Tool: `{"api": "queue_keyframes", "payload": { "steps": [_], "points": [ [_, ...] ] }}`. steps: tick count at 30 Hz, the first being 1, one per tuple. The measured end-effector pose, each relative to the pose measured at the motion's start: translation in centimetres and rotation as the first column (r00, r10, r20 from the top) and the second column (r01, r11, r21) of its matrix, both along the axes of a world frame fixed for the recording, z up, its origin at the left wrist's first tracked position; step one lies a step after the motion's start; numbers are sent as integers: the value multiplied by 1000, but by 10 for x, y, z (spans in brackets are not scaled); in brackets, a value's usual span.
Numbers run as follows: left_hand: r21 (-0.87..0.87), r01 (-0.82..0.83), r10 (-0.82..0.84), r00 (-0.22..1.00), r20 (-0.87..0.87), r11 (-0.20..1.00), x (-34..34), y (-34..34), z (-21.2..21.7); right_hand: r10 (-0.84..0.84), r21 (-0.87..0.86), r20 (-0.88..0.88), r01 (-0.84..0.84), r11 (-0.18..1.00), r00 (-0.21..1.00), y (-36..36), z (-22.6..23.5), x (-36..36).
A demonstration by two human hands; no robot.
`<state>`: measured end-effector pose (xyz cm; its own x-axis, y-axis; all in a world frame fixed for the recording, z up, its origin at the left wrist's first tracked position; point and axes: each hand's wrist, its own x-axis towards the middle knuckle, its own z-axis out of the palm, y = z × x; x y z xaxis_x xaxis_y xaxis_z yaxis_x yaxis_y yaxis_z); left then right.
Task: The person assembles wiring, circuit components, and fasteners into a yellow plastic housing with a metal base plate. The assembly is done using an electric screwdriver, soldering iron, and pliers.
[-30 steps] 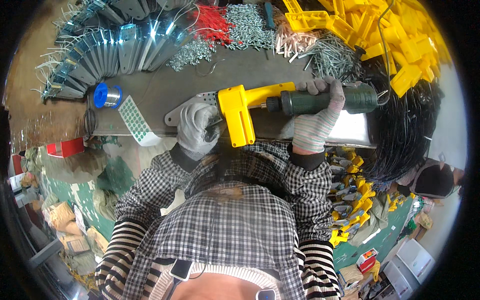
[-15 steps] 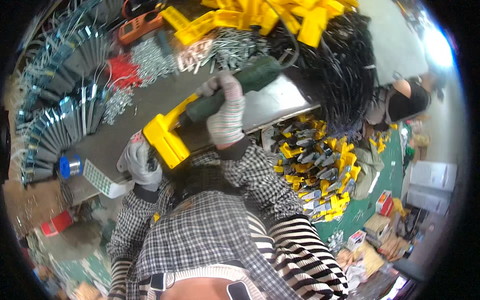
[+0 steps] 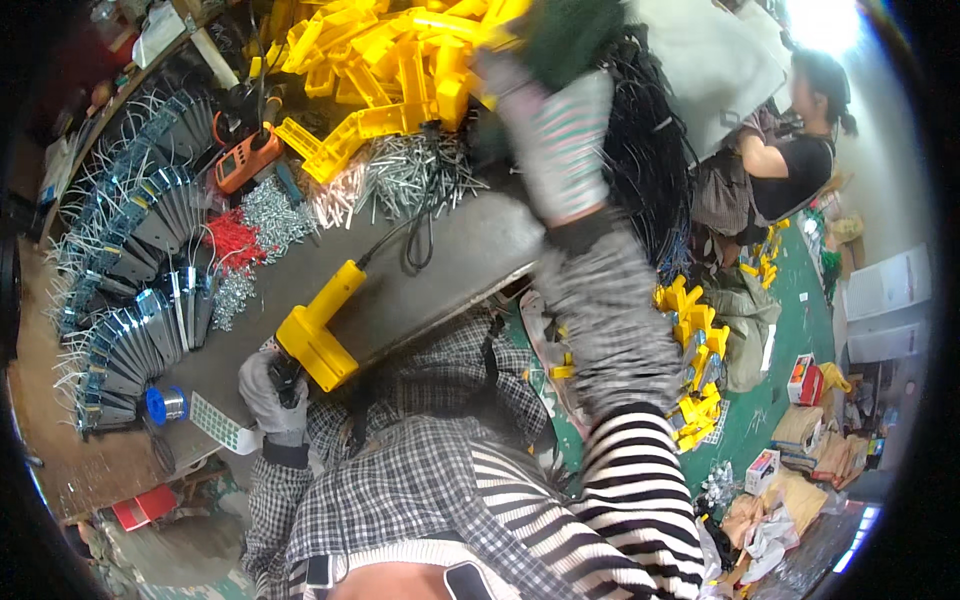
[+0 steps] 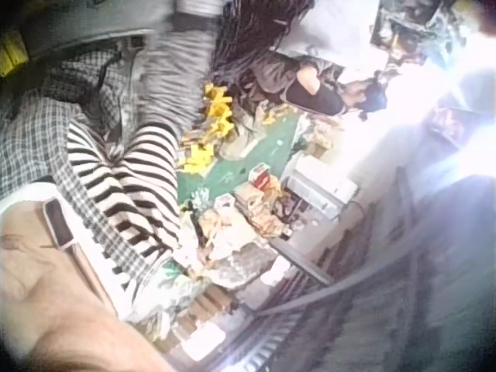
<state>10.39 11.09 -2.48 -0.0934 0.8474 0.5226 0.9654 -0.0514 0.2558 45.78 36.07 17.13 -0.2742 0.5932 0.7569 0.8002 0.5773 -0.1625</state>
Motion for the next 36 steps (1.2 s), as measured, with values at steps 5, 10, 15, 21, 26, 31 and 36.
{"api": "queue_keyframes", "payload": {
  "steps": [5, 10, 15, 21, 26, 31, 36],
  "points": [
    [-147, -39, 41, 999, 15, 988, -7, 4, 10, -313, -256, -187, 262, 931, 931, 56, 4, 95],
    [-158, -68, 78, 995, 59, 985, -6, 2, 12, -624, 44, 391, 664, 746, 676, 43, -40, 97],
    [-120, -43, 59, 990, 126, 992, -6, 2, 14, 104, -12, 564, -118, 993, 819, 45, -64, -33],
    [-6, -23, 23, 898, 440, 1000, -42, -17, 6, 151, 9, 567, -189, 982, 810, 78, -68, -36],
    [-125, -238, 265, 772, 578, 963, -57, -35, 7, 423, -38, 113, -421, 906, 899, 55, -66, -120],
    [-72, -382, 321, 643, 696, 921, -40, -58, 2, 502, -268, -401, -622, 736, 767, 36, -86, -265],
    [-72, -271, 255, 741, 621, 960, -29, -6, 32, 265, -413, -203, -328, 850, 942, 168, -119, -306]
  ]
}}
